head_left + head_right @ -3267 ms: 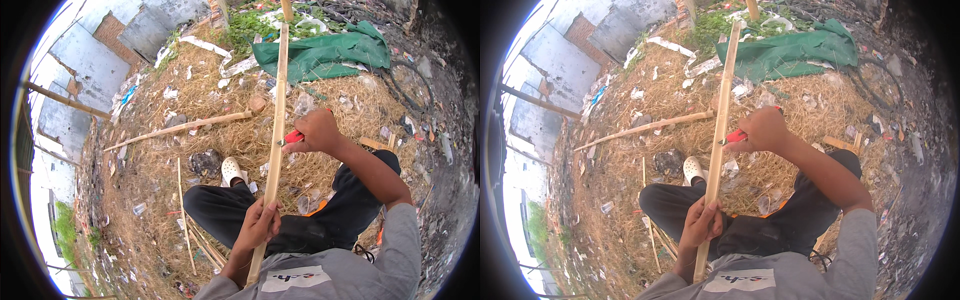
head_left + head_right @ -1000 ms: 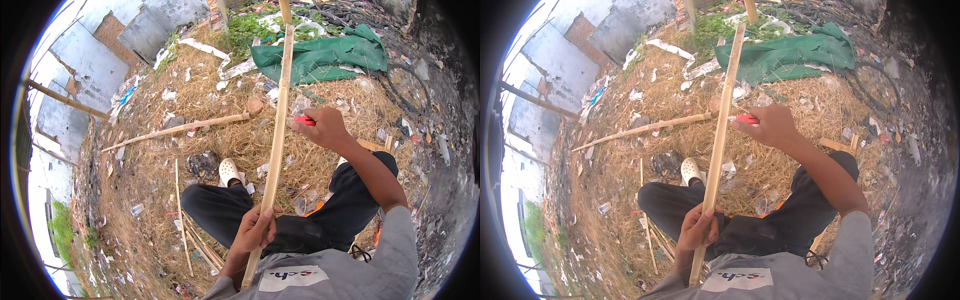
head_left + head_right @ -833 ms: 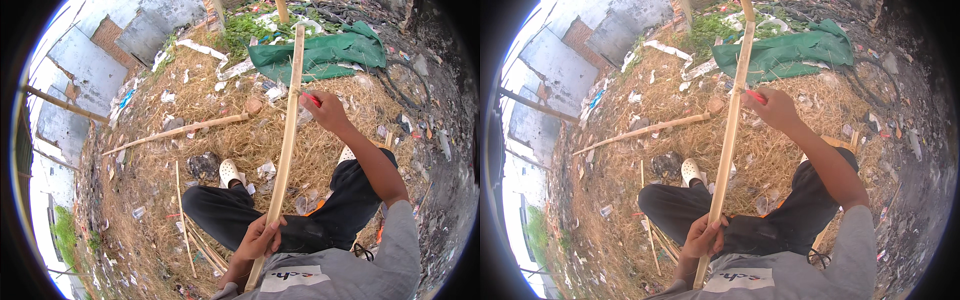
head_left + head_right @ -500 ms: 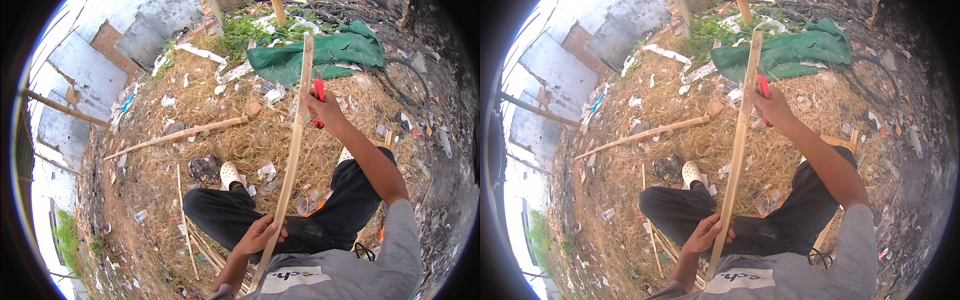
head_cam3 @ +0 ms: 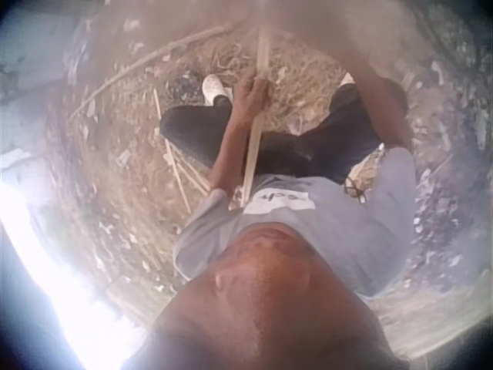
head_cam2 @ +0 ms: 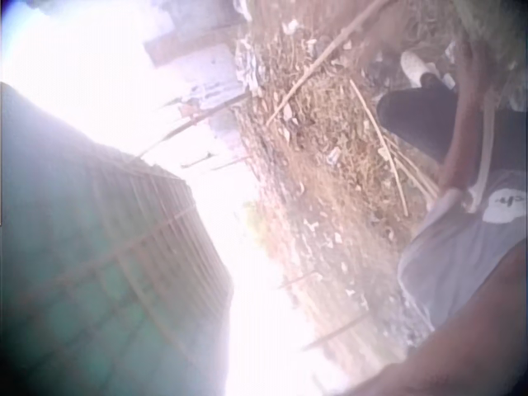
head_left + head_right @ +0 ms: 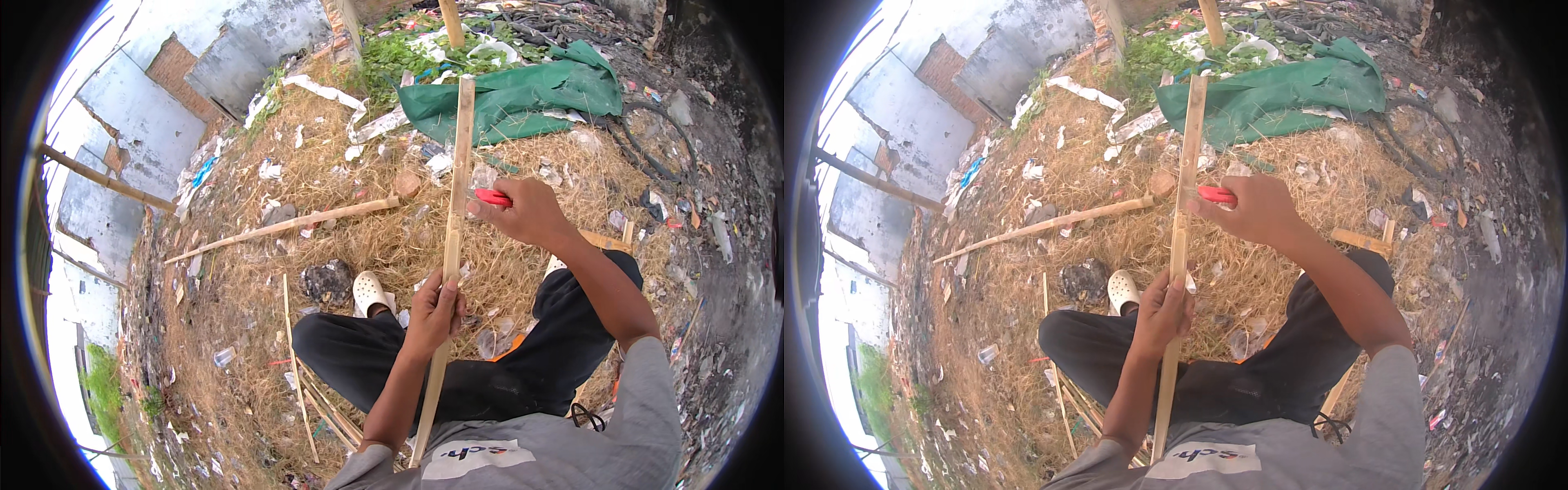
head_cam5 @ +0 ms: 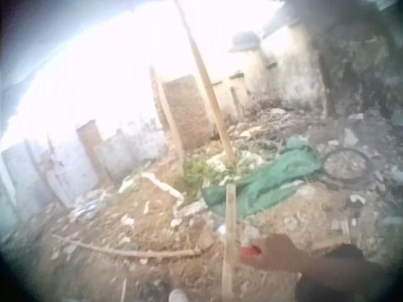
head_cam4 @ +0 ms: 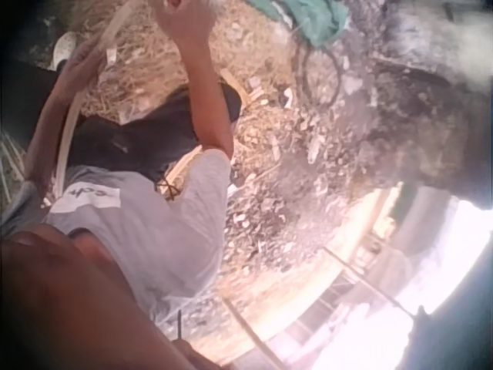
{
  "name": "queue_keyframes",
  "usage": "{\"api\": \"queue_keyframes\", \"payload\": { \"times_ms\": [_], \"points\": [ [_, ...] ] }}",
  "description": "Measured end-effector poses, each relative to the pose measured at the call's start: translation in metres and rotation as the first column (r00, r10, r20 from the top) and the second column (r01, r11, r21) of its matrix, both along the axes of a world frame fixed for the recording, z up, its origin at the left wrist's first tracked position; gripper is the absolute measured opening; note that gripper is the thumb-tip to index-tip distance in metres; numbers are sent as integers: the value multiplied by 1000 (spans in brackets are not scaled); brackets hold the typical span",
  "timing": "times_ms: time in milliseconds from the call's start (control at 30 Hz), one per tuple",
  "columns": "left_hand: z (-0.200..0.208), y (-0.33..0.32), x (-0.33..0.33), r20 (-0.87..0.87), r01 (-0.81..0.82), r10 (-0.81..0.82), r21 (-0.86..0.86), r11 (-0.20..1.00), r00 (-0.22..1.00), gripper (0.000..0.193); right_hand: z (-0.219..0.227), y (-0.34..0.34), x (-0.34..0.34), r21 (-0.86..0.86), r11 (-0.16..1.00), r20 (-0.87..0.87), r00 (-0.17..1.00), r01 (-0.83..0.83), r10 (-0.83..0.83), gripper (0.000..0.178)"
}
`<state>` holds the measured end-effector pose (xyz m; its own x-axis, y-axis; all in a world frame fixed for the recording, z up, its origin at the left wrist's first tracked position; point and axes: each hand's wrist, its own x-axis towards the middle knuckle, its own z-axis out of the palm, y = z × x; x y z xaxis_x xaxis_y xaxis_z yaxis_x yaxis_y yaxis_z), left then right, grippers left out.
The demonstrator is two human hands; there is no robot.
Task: The person sits on the ground and uses a red utility knife to shave the surface of a long bamboo pole. They hold the pole with their left hand and repeatedly scrape the knife along its length to remove the outer layer.
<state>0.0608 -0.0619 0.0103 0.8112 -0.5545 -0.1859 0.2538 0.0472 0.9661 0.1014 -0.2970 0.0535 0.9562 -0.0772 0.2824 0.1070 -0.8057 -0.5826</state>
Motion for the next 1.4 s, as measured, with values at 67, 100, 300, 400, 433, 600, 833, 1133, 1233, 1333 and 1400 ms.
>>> {"api": "queue_keyframes", "payload": {
  "times_ms": [67,100,300,400,433,600,833,1133,1233,1333,1400],
  "points": [
    [3,-1,-1,21,-23,22,31,999,1000,40,-3,2,-6,-134,991,48,999,9,-3,70],
    [4,-1,-2,26,-29,28,48,998,999,40,-6,6,-7,-181,983,63,998,9,2,70],
    [7,4,-11,131,-60,45,109,992,990,38,-15,15,3,-307,952,238,968,-2,79,68],
    [9,4,-15,205,-95,67,131,987,976,38,-13,9,8,-384,923,310,942,1,128,69],
    [9,3,-17,230,-109,77,130,985,970,38,-17,7,13,-421,907,338,931,18,138,70],
    [20,13,-25,202,-90,47,206,974,978,38,-16,1,23,-394,919,386,912,24,141,68],
    [33,28,-53,100,-50,26,244,968,995,38,-24,-16,43,-366,923,413,910,120,45,65],
    [32,58,-90,-84,90,-68,302,949,994,38,-22,-68,69,-323,850,300,897,416,-325,71],
    [34,70,-118,-134,155,-135,156,975,982,39,-16,-119,77,-177,824,91,842,538,-531,77],
    [22,73,-105,-197,19,11,150,989,980,39,-3,-110,58,-121,866,-44,869,485,-493,79],
    [19,73,-89,-197,-50,78,144,988,977,39,-5,-57,38,-193,940,-21,957,281,-290,77]
  ]
}}
